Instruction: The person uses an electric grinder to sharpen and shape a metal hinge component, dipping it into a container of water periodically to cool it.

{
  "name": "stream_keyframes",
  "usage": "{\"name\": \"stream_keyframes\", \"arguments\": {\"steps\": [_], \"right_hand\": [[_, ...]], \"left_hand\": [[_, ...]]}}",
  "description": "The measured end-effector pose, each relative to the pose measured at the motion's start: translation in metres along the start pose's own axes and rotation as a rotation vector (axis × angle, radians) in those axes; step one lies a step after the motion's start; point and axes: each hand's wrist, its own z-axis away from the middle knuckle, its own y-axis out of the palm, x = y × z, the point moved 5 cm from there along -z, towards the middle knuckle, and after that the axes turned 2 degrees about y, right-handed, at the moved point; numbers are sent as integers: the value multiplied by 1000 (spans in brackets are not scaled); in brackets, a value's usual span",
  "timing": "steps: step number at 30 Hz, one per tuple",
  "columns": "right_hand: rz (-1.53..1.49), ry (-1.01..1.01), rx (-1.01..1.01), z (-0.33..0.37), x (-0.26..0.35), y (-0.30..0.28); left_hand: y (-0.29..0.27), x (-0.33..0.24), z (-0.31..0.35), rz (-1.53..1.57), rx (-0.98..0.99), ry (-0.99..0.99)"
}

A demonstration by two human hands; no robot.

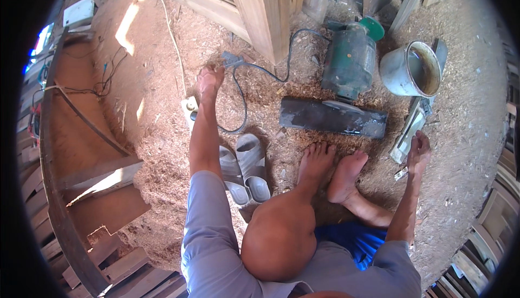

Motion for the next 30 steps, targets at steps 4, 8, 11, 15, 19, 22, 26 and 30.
{"name": "stream_keyframes", "arguments": {"steps": [4,8,11,15,19,22,26,30], "right_hand": [[27,49,54,2,5,2],[6,48,63,2,1,7],[13,60,76,2,13,7],[-41,48,87,0,16,10],[-68,49,106,4,28,13],[-198,92,121,12,57,9],[-575,-19,87,29,103,16],[-852,37,348,66,146,61]], "left_hand": [[20,-9,-16,-154,-78,250],[32,-27,-20,-180,-85,349],[32,-40,-13,-161,-91,282],[10,-54,-4,-226,-102,178],[-18,-23,12,-172,-132,71],[-33,7,40,1111,-43,-11],[-57,-33,122,1714,228,110],[-49,-81,199,1909,461,50]]}}
